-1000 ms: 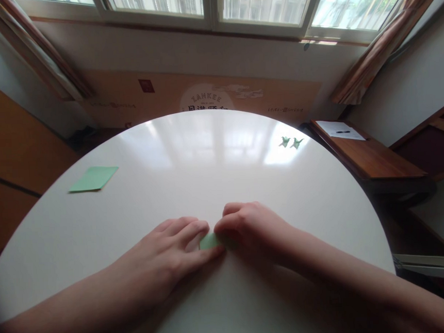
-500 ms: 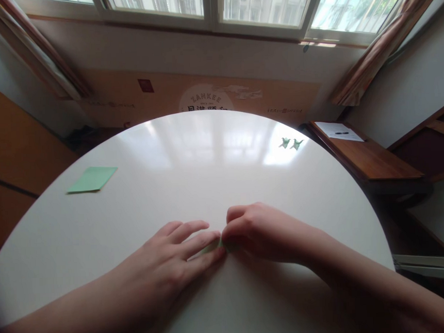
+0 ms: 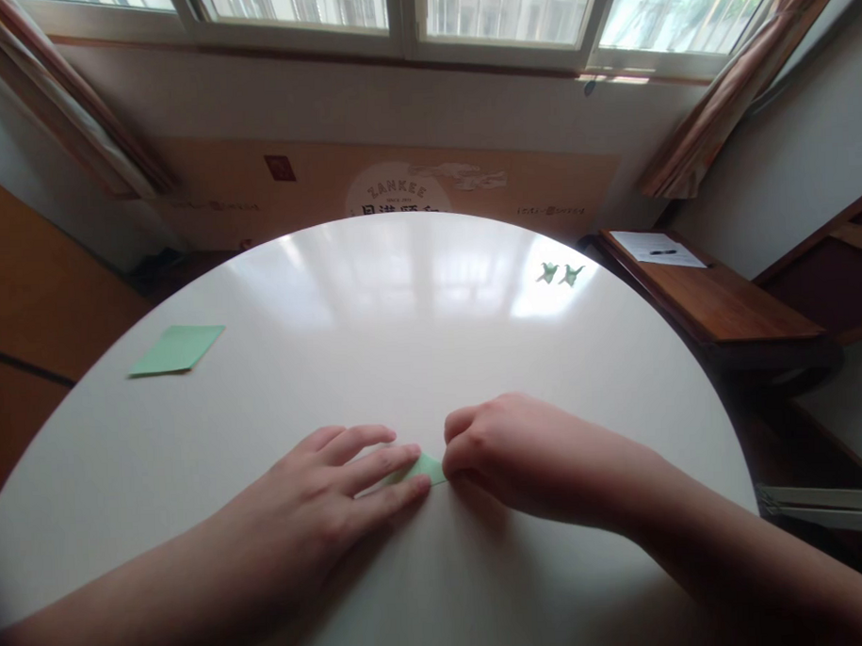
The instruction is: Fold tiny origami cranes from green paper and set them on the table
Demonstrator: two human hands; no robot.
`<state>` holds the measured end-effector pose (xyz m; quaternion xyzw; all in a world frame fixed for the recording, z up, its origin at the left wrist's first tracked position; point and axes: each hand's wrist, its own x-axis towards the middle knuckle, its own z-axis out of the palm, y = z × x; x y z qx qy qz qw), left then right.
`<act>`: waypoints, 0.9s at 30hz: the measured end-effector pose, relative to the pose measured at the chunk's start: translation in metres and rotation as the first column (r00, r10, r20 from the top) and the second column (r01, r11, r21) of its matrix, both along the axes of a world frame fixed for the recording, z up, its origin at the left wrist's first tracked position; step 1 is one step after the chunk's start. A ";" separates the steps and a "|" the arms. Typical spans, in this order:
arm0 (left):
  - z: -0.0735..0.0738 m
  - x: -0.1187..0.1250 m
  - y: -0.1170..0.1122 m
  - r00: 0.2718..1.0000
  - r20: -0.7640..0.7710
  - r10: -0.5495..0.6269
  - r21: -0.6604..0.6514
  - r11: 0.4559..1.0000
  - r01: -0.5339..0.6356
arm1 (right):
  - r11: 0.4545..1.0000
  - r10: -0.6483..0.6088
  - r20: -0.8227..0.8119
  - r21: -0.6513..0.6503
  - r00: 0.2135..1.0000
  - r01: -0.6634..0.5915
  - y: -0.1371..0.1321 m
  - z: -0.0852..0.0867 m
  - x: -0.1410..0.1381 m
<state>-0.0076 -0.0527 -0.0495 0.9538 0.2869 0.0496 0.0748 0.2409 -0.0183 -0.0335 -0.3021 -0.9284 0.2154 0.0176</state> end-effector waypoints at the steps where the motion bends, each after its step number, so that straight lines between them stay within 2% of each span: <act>1: 0.000 0.000 0.000 1.000 -0.001 0.002 -0.007 1.000 -0.002 | 1.000 0.000 0.002 -0.010 1.000 0.000 -0.001 0.001 0.001; 6: 0.000 -0.001 0.000 1.000 -0.004 0.000 -0.039 0.999 0.000 | 0.999 0.000 -0.009 -0.040 1.000 0.000 0.000 0.004 0.005; 11: 0.002 -0.001 0.002 1.000 0.008 0.000 -0.056 0.998 0.000 | 0.982 0.008 -0.132 -0.184 0.991 -0.032 0.012 0.001 0.011; 14: 0.002 0.000 0.003 1.000 0.025 -0.009 -0.061 0.998 0.010 | 0.982 -0.009 -0.207 -0.184 0.978 -0.030 0.017 -0.005 0.012; 18: 0.000 0.001 0.006 0.997 0.073 -0.018 -0.076 0.997 0.024 | 0.989 0.000 -0.217 -0.147 0.976 -0.033 0.015 -0.010 0.010; 20: -0.001 0.001 0.008 0.992 0.127 0.019 -0.107 0.994 -0.006 | 0.991 0.005 -0.213 -0.129 0.977 -0.033 0.013 -0.010 0.008; 23: 0.001 0.000 0.014 0.967 0.214 0.140 -0.188 0.977 -0.100 | 0.993 0.005 -0.189 -0.119 0.982 -0.028 0.011 -0.008 0.005; 27: 0.001 -0.001 0.022 0.940 0.249 0.232 -0.276 0.948 -0.161 | 0.999 -0.007 -0.142 -0.052 0.990 0.000 0.009 -0.006 0.001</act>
